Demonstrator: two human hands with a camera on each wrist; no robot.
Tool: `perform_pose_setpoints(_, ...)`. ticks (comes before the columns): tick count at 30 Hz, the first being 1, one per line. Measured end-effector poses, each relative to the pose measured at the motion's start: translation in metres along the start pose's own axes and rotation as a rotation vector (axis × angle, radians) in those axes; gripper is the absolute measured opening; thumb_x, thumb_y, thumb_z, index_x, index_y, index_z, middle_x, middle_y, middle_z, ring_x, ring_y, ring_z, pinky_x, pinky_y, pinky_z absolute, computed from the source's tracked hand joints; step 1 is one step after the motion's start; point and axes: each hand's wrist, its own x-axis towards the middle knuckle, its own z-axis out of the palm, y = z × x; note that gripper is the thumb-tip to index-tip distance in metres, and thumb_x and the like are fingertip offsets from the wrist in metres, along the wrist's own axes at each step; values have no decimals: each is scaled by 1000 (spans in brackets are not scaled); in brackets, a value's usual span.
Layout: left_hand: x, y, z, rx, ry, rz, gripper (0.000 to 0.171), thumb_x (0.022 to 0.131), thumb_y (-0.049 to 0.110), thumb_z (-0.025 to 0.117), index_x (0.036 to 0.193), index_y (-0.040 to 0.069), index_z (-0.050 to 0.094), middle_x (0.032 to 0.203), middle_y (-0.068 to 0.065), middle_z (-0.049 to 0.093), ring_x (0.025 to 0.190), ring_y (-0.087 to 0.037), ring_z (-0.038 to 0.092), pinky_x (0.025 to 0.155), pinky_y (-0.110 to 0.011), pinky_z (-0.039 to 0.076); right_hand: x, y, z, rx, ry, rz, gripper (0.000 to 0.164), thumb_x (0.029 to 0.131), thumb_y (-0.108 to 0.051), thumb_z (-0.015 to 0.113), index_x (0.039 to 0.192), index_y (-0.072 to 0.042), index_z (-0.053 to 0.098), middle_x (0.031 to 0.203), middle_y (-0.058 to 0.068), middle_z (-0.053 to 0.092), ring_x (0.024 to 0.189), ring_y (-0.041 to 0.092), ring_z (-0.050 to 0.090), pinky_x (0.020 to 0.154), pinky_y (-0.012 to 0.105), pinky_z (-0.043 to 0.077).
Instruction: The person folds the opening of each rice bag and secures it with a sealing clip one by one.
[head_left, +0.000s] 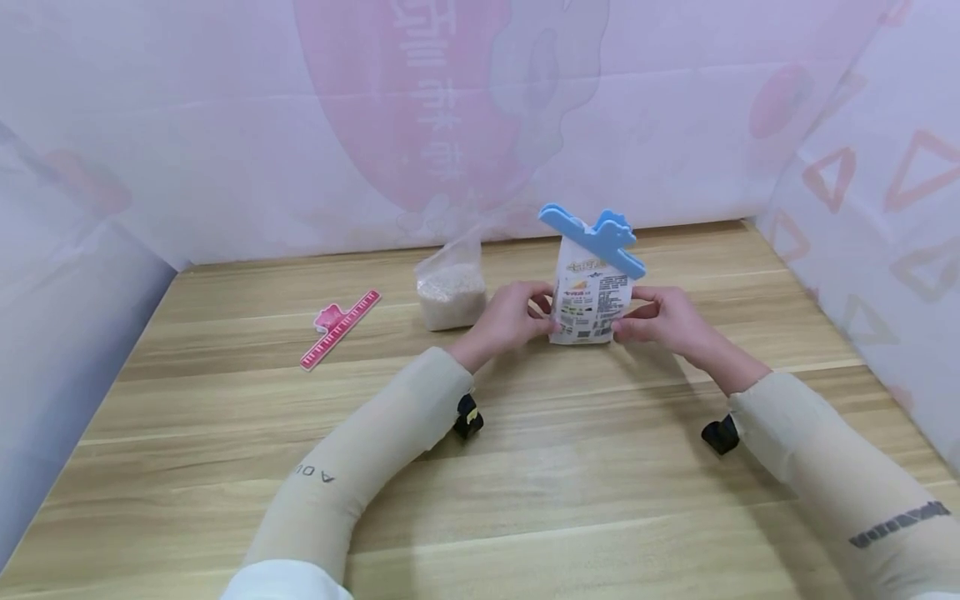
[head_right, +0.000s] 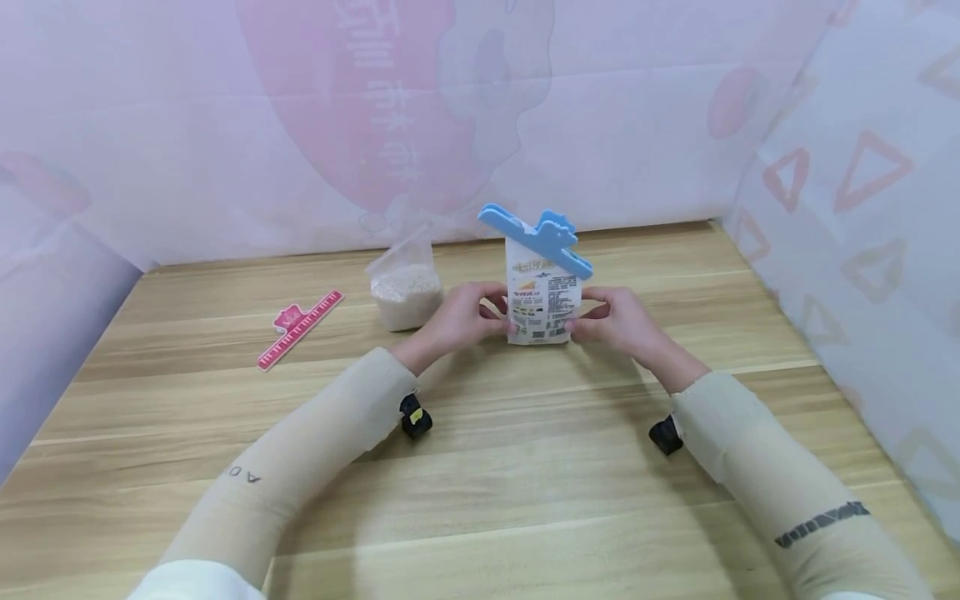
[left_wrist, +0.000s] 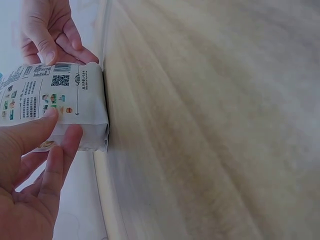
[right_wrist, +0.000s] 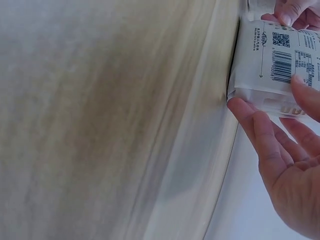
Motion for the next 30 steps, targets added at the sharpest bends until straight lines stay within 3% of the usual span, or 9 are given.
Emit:
perform_pose_setpoints(8,12,-1,0,-2,26,-12,36,78,19,74,113,18,62,94,1,63,80,-12,62,69,-24,50,9,4,-5,7,22,-3,56,84,-15,68,135,-6,46,118,23,61,95,25,67,80,32,54)
perform_pose_setpoints(20,23,-1,2,-46,59,-32,41,78,16,75,116,19,62,92,0,62,78,-14,61,66,-26,50,18,4,-10,30,31,27,57,84,-13,68,136,-5,44,121,24,58,98,28,66,84,38,52)
perform_pose_setpoints(30,25,0,3,-64,38,-27,39,79,15,74,116,18,62,94,-3,63,83,-16,61,69,-25,50,18,8,-13,0,31,40,59,85,-16,67,137,-8,43,123,21,58,103,27,63,83,34,53)
